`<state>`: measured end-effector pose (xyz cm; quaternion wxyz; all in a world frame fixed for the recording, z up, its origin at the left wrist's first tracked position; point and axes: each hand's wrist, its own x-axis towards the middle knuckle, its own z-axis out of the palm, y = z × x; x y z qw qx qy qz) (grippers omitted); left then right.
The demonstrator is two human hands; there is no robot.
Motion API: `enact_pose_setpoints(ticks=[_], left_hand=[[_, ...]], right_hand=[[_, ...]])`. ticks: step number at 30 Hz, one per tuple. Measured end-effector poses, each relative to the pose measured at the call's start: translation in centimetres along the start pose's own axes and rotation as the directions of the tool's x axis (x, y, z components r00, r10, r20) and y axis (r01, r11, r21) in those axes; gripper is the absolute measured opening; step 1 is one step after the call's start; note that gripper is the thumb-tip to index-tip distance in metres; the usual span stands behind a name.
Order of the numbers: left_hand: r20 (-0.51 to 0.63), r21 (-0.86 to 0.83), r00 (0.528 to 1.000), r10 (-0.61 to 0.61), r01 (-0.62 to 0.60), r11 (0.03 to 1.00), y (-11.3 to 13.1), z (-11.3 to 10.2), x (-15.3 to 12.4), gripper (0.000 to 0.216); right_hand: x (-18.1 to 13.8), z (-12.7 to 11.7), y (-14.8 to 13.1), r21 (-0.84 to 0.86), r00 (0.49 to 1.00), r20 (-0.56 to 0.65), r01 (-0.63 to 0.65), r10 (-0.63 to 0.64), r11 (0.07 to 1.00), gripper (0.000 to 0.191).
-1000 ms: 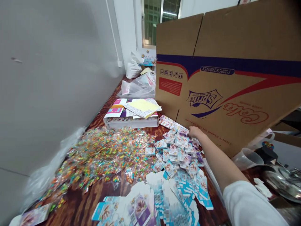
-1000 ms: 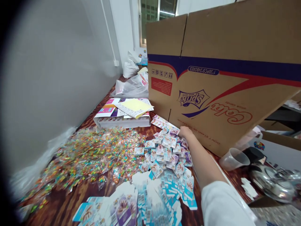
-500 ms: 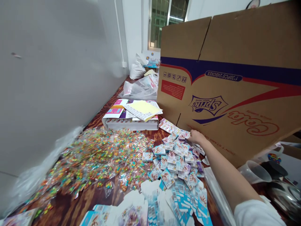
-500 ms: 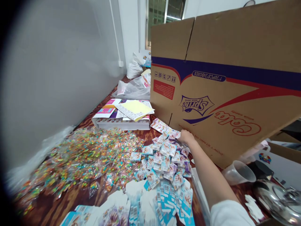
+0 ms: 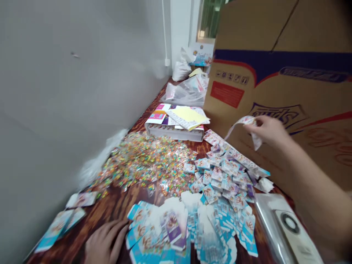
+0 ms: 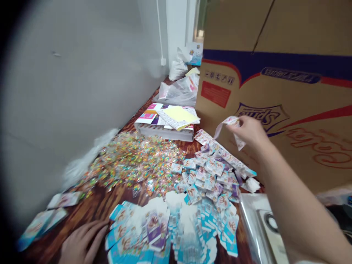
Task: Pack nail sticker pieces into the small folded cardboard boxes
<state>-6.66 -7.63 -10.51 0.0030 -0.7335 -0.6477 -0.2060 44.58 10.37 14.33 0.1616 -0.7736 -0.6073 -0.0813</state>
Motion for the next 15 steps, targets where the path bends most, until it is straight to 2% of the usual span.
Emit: enact_pose_setpoints(ticks=[1, 3, 6, 9, 12, 15], left_hand=[[0.042, -0.021, 0.999, 0.034, -0.033, 0.999, -0.1, -0.1, -0.2, 0.030], [0.060, -0.035, 0.998, 0.021, -0.019, 0.999, -0.1, -0.4, -0.4, 0.029], [0.030, -0.065, 0.999, 0.018, -0.016, 0.998, 0.3, -0.8, -0.5, 0.029], [-0.026, -0.115, 0.999, 0.024, -0.027, 0.993, 0.7, -1.1, -0.7, 0.027], [-0.069, -0.180, 0.997, 0.017, -0.029, 0.983, 0.7, -1.3, -1.0, 0.026], [-0.092, -0.257, 0.996, 0.015, -0.038, 0.966, 0.5, -1.4, -1.4, 0.025]], right_hand=[[-0.6, -1.3, -1.3, 0.014, 0.999, -0.048, 0.011, -0.010, 1.000, 0.047], [-2.1, -3.4, -4.2, 0.050, 0.993, -0.106, 0.048, -0.043, 0.998, 0.047], [-5.0, -4.9, -9.0, 0.186, 0.989, -0.106, 0.120, -0.102, 0.975, 0.044], [-7.7, -4.7, -13.6, 0.309, 0.980, -0.088, 0.199, -0.180, 0.930, 0.044], [-10.9, -3.6, -17.1, 0.313, 0.963, -0.158, 0.258, -0.218, 0.914, 0.043], [-15.8, -1.4, -19.5, 0.298, 0.965, -0.177, 0.241, -0.195, 0.924, 0.044]])
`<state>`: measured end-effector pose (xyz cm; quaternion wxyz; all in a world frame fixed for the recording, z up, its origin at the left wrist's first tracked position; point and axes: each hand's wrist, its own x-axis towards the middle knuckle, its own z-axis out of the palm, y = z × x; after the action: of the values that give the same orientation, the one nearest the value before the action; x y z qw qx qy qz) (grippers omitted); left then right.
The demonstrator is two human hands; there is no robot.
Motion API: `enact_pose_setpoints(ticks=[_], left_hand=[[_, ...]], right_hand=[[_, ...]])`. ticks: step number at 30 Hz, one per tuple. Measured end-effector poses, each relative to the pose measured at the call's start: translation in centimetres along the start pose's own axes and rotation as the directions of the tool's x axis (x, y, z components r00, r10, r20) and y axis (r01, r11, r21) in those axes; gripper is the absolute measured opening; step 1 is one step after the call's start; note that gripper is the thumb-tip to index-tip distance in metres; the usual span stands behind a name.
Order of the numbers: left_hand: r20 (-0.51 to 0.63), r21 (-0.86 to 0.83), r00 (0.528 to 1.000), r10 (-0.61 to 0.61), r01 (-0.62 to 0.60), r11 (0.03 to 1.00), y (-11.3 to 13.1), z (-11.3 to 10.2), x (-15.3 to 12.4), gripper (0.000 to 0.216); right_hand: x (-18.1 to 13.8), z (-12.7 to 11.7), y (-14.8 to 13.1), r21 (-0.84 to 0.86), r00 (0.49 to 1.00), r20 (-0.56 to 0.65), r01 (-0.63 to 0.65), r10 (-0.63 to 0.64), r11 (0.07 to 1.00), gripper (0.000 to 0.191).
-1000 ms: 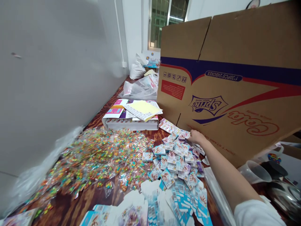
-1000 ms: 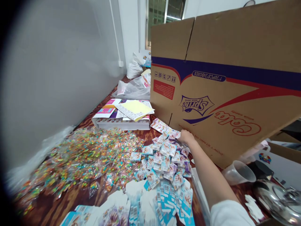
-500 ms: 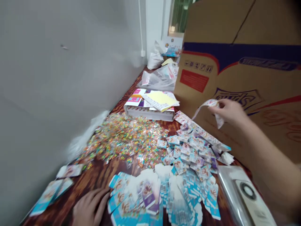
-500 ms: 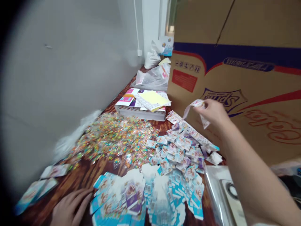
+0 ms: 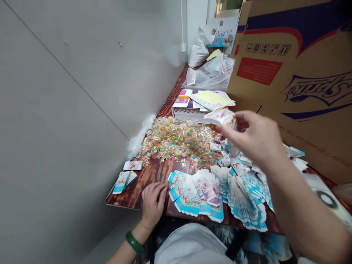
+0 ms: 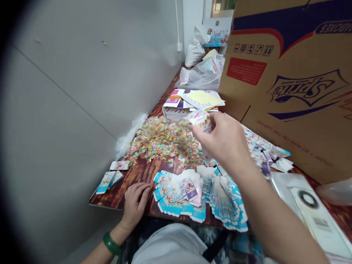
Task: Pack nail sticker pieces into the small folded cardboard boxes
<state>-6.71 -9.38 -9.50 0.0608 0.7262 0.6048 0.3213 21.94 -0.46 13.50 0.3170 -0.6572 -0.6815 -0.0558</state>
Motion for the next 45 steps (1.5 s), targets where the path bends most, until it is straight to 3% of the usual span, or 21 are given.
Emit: enact_pose_setpoints(ticks=[3, 7, 9, 11, 13, 15, 16, 17, 18, 20, 22, 25, 27, 29, 31, 33, 37, 39, 40, 43, 45], left_hand=[[-0.013, -0.081, 1.000, 0.013, -0.014, 0.997, 0.0, -0.3, 0.0, 0.022], [0.012, -0.264, 1.000, 0.019, -0.015, 0.964, 1.0, -0.6, 1.0, 0.021], [0.059, -0.377, 0.998, 0.003, 0.020, 0.926, 2.1, -0.5, 1.7, 0.023], [0.168, -0.497, 0.984, -0.063, 0.140, 0.856, 3.6, -0.1, 2.6, 0.027], [0.379, -0.603, 0.908, -0.179, 0.389, 0.697, 5.3, 0.4, 3.5, 0.036], [0.638, -0.632, 0.737, -0.225, 0.667, 0.394, 6.9, 1.0, 4.4, 0.048], [0.734, -0.612, 0.649, -0.201, 0.760, 0.220, 7.7, 1.2, 4.9, 0.051], [0.789, -0.589, 0.591, -0.169, 0.805, 0.063, 8.4, 1.4, 5.4, 0.051], [0.807, -0.584, 0.571, -0.150, 0.810, -0.056, 9.0, 1.4, 5.9, 0.048], [0.776, -0.630, 0.607, -0.172, 0.758, -0.169, 9.8, 1.3, 6.8, 0.038], [0.714, -0.698, 0.672, -0.197, 0.702, -0.139, 10.3, 0.7, 7.7, 0.031], [0.631, -0.767, 0.763, -0.138, 0.641, 0.039, 10.5, -0.9, 8.5, 0.022], [0.566, -0.804, 0.823, -0.054, 0.565, 0.185, 10.8, -2.0, 8.9, 0.018], [0.506, -0.822, 0.862, 0.032, 0.470, 0.322, 11.1, -3.0, 9.0, 0.020], [0.459, -0.811, 0.885, 0.081, 0.379, 0.446, 11.5, -3.8, 9.0, 0.022], [0.400, -0.780, 0.911, 0.101, 0.281, 0.559, 11.8, -4.5, 8.9, 0.019], [0.177, -0.665, 0.979, 0.101, 0.044, 0.745, 11.7, -5.5, 9.2, 0.020], [0.197, -0.650, 0.975, 0.098, 0.055, 0.758, 11.2, -5.9, 9.8, 0.028], [0.287, -0.669, 0.951, 0.110, 0.117, 0.734, 10.9, -5.9, 10.0, 0.029], [0.608, -0.694, 0.777, 0.166, 0.419, 0.585, 10.0, -5.7, 10.7, 0.025], [0.696, -0.667, 0.706, 0.132, 0.567, 0.483, 9.7, -5.3, 11.0, 0.027]], right_hand=[[-5.9, 3.4, -1.7, -0.094, 0.970, 0.214, -0.094, 0.112, 0.991, 0.046], [-11.9, 8.2, -2.4, -0.277, 0.817, 0.506, -0.148, 0.275, 0.949, 0.043], [-13.1, 9.4, -2.5, -0.315, 0.782, 0.540, -0.156, 0.312, 0.936, 0.042], [-13.4, 9.6, -2.8, -0.334, 0.797, 0.512, -0.160, 0.321, 0.929, 0.043], [-13.4, 9.1, -3.2, -0.333, 0.825, 0.467, -0.169, 0.318, 0.927, 0.045], [-13.5, 8.5, -3.6, -0.310, 0.838, 0.445, -0.186, 0.316, 0.932, 0.047], [-13.7, 8.2, -3.8, -0.290, 0.839, 0.446, -0.194, 0.312, 0.937, 0.048], [-14.1, 8.1, -3.9, -0.268, 0.838, 0.451, -0.201, 0.307, 0.942, 0.048], [-14.6, 7.9, -4.0, -0.245, 0.837, 0.456, -0.209, 0.303, 0.947, 0.048], [-15.5, 7.7, -3.7, -0.180, 0.837, 0.470, -0.219, 0.280, 0.959, 0.047], [-16.1, 7.3, -2.9, -0.081, 0.874, 0.442, -0.187, 0.204, 0.979, 0.043], [-15.3, 6.1, -1.4, 0.109, 0.961, 0.275, -0.025, -0.006, 0.994, 0.036], [-13.9, 5.2, -0.5, 0.216, 0.979, 0.163, 0.087, -0.124, 0.973, 0.037], [-12.3, 4.2, -0.2, 0.310, 0.974, 0.127, 0.139, -0.185, 0.941, 0.041], [-10.9, 3.5, -0.2, 0.404, 0.966, 0.165, 0.119, -0.201, 0.907, 0.039], [-10.1, 3.1, -0.6, 0.486, 0.945, 0.265, 0.041, -0.192, 0.873, 0.025], [-9.4, 3.0, -1.2, 0.573, 0.931, 0.351, -0.124, -0.106, 0.810, 0.014], [-8.8, 3.2, -1.0, 0.635, 0.930, 0.363, -0.200, -0.059, 0.746, 0.015], [-8.4, 3.4, -0.8, 0.669, 0.923, 0.382, -0.242, -0.046, 0.702, 0.017], [-6.9, 4.5, 0.3, 0.718, 0.908, 0.419, -0.332, 0.001, 0.611, 0.022], [-6.3, 5.4, 0.7, 0.676, 0.929, 0.365, -0.311, 0.063, 0.668, 0.023]])
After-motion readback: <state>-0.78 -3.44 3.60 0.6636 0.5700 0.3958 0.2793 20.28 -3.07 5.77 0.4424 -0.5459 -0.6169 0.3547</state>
